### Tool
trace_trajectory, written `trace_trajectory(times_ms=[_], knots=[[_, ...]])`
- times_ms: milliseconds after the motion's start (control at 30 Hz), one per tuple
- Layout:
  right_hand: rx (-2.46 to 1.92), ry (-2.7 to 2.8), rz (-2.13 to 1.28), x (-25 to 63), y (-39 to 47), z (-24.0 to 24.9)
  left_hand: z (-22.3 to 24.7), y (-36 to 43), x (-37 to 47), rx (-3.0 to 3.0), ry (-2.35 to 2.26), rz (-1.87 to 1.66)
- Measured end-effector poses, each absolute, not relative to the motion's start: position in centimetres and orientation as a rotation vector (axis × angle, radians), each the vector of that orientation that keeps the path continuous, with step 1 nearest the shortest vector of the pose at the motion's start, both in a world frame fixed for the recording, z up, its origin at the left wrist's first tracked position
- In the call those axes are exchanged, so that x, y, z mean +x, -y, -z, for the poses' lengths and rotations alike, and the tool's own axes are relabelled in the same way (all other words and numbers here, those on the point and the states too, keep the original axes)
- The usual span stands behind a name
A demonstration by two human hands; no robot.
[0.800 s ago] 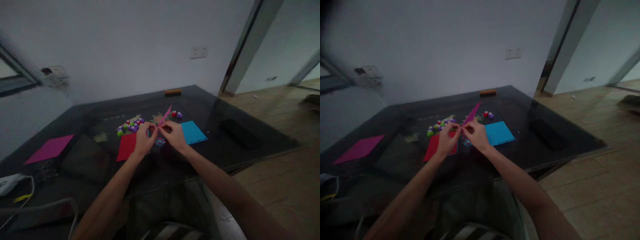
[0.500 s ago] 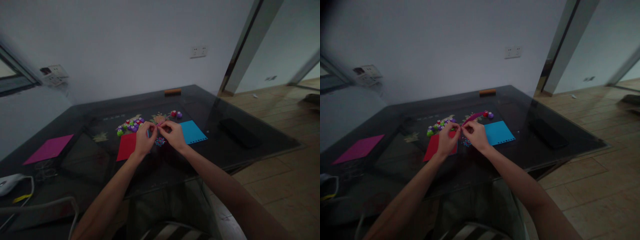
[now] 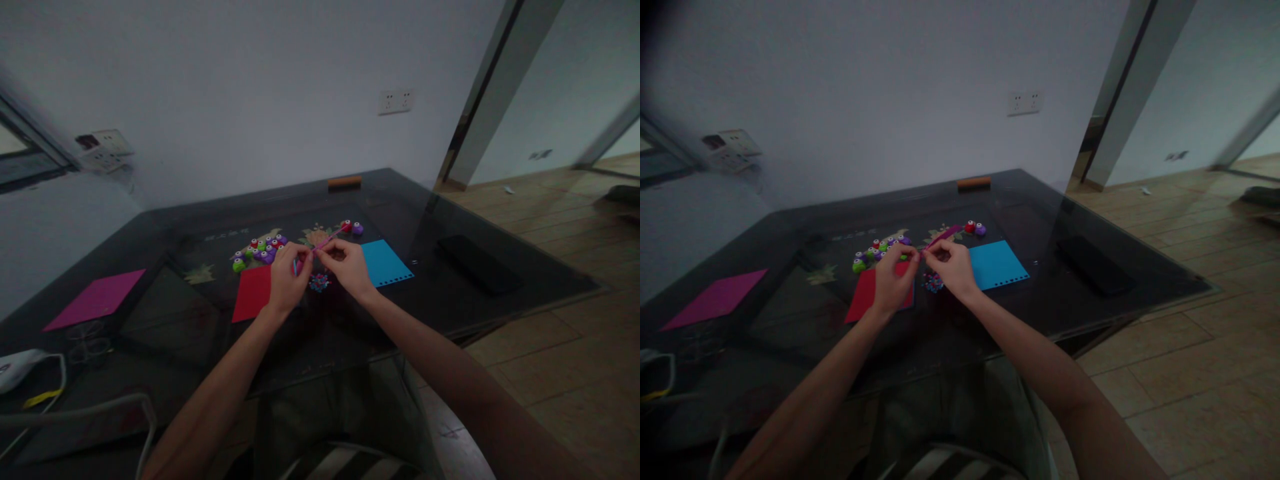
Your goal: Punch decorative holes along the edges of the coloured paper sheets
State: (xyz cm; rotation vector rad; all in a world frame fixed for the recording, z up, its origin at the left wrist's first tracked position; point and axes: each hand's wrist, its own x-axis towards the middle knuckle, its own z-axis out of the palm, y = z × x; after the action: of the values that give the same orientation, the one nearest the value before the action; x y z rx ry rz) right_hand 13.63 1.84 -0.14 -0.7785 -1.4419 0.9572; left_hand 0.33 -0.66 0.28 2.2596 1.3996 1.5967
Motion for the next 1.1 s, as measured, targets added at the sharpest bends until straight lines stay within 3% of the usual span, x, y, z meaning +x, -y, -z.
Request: trace_trajectory(times_ms=[367, 833, 1100], knots=[[-0.778, 1.332, -0.936, 14.7, -2.6, -0.5, -0.2, -0.4, -0.3, 1.882, -1.316, -1.711], [-0.801, 1.187, -0.711, 17.0, -4.4, -0.4, 3.3, -3.0, -2.2, 2.09, -1.539, -0.844], [-0.835, 1.246, -0.681, 16.8, -4.4, -0.4, 4.1, -3.2, -2.5, 2.155, -1.566, -0.656]])
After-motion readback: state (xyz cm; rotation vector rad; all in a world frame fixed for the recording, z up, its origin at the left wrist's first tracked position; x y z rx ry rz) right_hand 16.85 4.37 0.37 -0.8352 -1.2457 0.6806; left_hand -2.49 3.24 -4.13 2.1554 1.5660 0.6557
